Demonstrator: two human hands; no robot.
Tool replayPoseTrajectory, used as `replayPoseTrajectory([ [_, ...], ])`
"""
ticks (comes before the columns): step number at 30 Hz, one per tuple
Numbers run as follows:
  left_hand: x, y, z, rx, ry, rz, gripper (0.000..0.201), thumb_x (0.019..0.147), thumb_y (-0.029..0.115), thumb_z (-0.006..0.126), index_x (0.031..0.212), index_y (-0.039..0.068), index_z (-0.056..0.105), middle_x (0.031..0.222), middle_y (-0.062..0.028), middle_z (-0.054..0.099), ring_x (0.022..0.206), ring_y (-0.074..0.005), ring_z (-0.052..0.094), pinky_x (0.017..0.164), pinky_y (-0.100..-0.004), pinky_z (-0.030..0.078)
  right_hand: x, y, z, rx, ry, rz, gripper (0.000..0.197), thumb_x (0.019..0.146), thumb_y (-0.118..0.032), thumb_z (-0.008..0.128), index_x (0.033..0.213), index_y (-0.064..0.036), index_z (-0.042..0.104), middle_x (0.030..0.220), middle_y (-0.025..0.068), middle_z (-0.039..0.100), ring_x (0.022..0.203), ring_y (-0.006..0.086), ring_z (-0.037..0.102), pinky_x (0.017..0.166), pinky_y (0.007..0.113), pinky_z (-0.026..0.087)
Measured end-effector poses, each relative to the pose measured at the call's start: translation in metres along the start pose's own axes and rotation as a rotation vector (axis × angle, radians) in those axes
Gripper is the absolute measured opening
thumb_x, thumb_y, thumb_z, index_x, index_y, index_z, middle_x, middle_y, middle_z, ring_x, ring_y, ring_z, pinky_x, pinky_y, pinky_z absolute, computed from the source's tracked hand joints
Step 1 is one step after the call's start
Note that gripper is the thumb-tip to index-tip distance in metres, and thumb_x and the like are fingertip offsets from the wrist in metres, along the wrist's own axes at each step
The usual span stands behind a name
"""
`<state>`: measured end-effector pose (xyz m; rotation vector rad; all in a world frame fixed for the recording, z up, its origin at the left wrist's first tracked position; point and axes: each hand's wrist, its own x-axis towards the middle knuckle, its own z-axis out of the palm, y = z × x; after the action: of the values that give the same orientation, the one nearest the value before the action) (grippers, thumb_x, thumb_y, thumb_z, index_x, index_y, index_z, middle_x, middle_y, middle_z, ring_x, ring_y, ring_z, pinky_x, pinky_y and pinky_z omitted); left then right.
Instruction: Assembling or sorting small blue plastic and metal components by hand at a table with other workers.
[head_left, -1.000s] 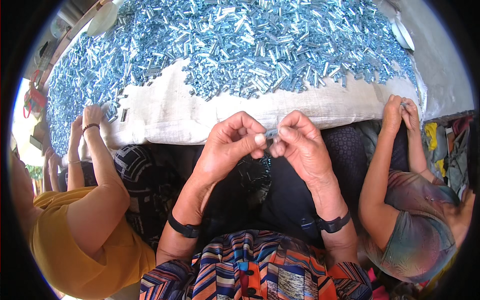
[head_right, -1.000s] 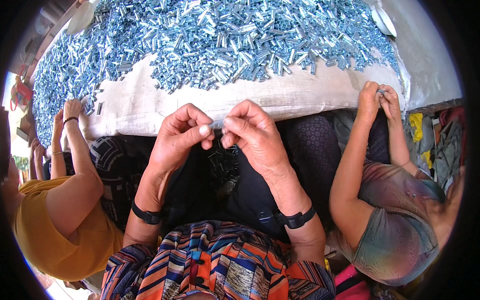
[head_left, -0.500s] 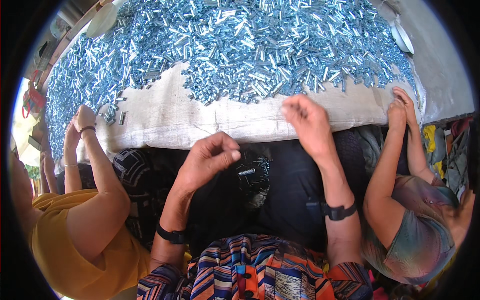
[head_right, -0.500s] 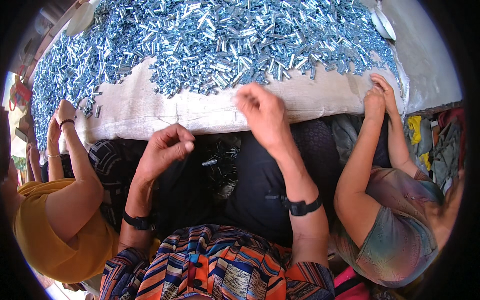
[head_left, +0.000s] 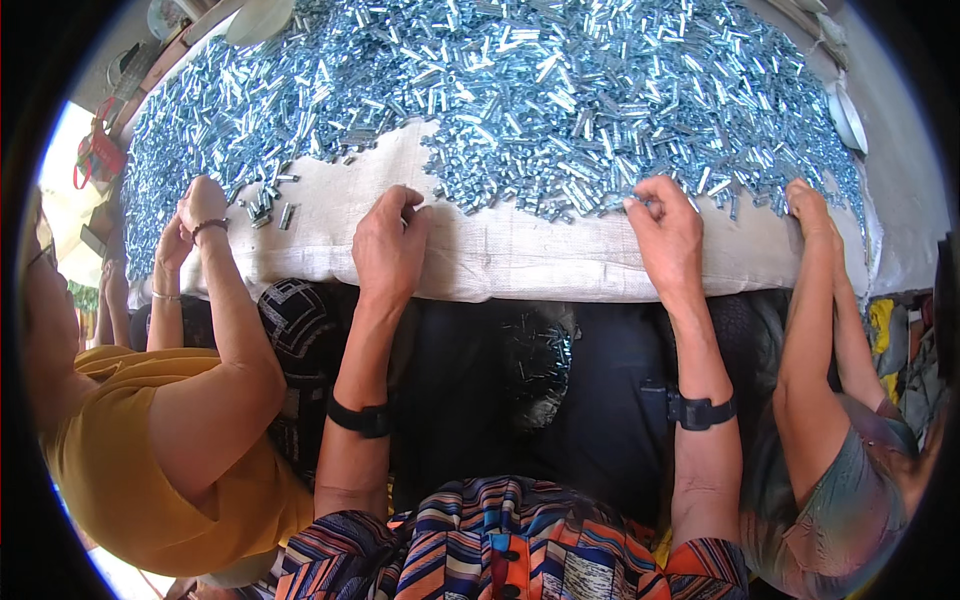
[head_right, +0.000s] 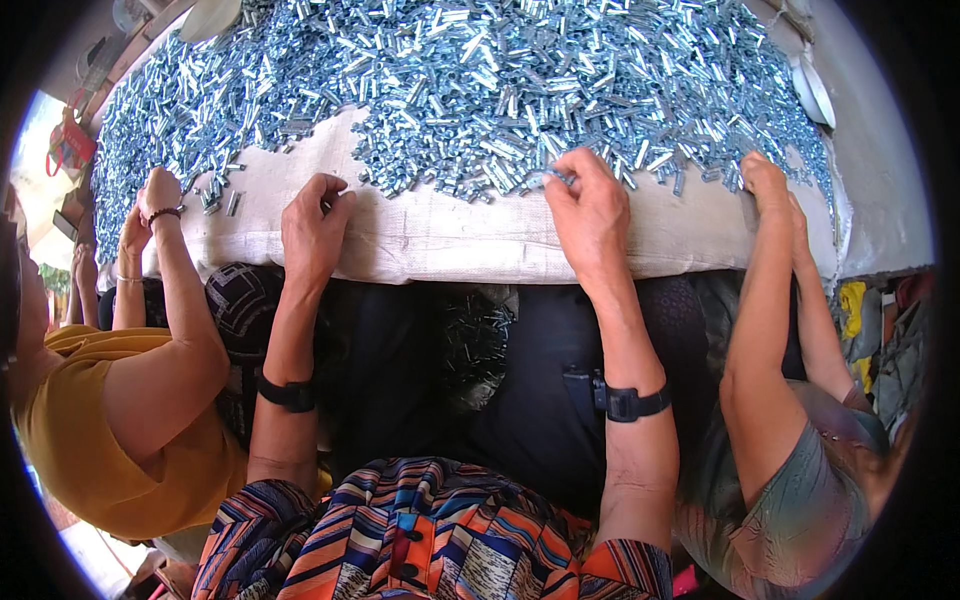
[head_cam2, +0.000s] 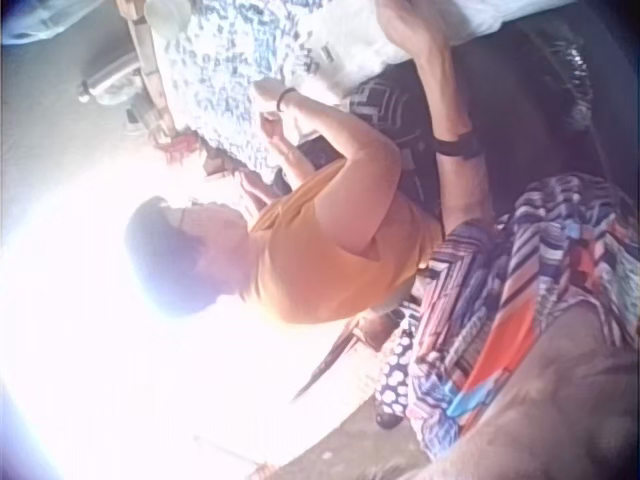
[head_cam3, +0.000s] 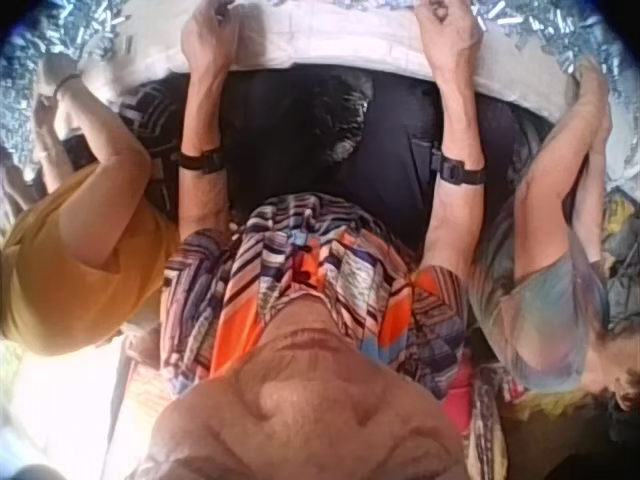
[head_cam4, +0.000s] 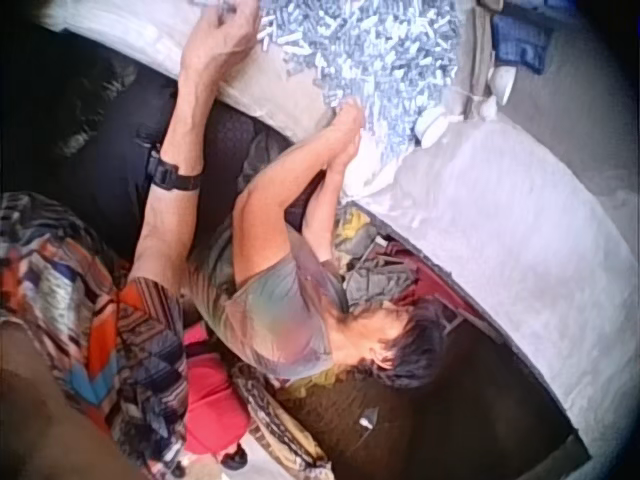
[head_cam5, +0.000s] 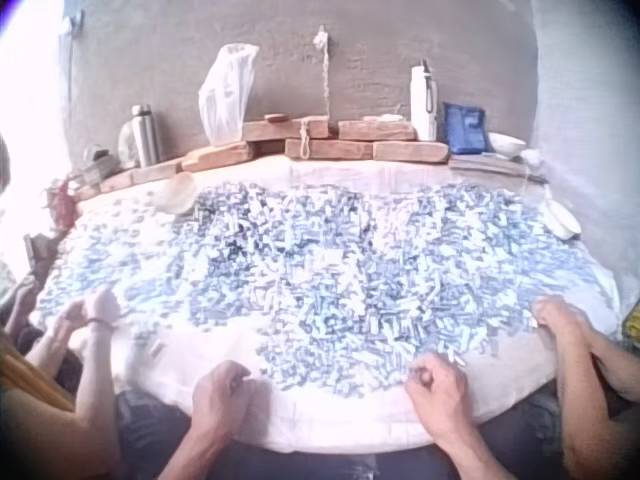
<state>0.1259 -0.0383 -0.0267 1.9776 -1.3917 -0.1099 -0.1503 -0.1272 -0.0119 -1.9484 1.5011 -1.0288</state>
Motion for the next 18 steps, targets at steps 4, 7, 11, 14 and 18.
replayPoseTrajectory([
  [4, 0.013, -0.004, 0.006, 0.043, -0.014, 0.022, 0.020, 0.078, 0.016, 0.066, 0.093, 0.003, 0.063, 0.078, -0.0103, 0.062, 0.067, -0.0239, 0.060, 0.064, -0.0343, 0.046, -0.015, 0.000, -0.002, 0.081, 0.007, 0.023, 0.015, 0.076, -0.006, 0.063, 0.089, -0.0017, 0.056, 0.068, 0.0109, 0.059, 0.060, 0.0190, 0.057, 0.060, 0.033, 0.046],
  [7, 0.019, -0.002, 0.010, 0.072, -0.051, 0.050, 0.020, 0.078, 0.018, 0.066, 0.092, 0.005, 0.063, 0.078, -0.0093, 0.060, 0.067, -0.0245, 0.059, 0.063, -0.0351, 0.045, -0.023, 0.001, -0.004, 0.022, -0.029, 0.012, 0.016, 0.076, -0.004, 0.061, 0.091, -0.0018, 0.055, 0.068, 0.0128, 0.059, 0.061, 0.0232, 0.059, 0.061, 0.035, 0.046],
  [11, 0.026, -0.001, 0.011, 0.114, -0.097, 0.080, 0.018, 0.078, 0.020, 0.065, 0.089, 0.006, 0.063, 0.080, -0.0095, 0.061, 0.069, -0.0255, 0.059, 0.063, -0.0360, 0.045, -0.022, -0.001, -0.009, -0.046, -0.012, -0.036, 0.016, 0.076, -0.003, 0.059, 0.091, -0.0013, 0.054, 0.071, 0.0163, 0.060, 0.064, 0.0301, 0.061, 0.062, 0.039, 0.047],
  [14, 0.029, -0.004, 0.006, 0.141, -0.128, 0.072, 0.019, 0.078, 0.022, 0.066, 0.088, 0.006, 0.063, 0.082, -0.0098, 0.062, 0.072, -0.0262, 0.060, 0.065, -0.0364, 0.046, -0.017, -0.012, -0.017, -0.169, -0.128, 0.021, 0.015, 0.076, -0.005, 0.058, 0.090, -0.0005, 0.054, 0.076, 0.0189, 0.060, 0.069, 0.0357, 0.060, 0.065, 0.042, 0.046],
  [18, 0.029, -0.003, 0.005, 0.225, -0.161, 0.059, 0.021, 0.077, 0.024, 0.067, 0.087, 0.006, 0.062, 0.085, -0.0104, 0.063, 0.076, -0.0271, 0.062, 0.067, -0.0369, 0.047, -0.020, -0.008, -0.019, -0.244, -0.220, -0.076, 0.014, 0.076, -0.009, 0.059, 0.087, -0.0005, 0.055, 0.083, 0.0195, 0.061, 0.079, 0.0383, 0.059, 0.070, 0.046, 0.045],
])
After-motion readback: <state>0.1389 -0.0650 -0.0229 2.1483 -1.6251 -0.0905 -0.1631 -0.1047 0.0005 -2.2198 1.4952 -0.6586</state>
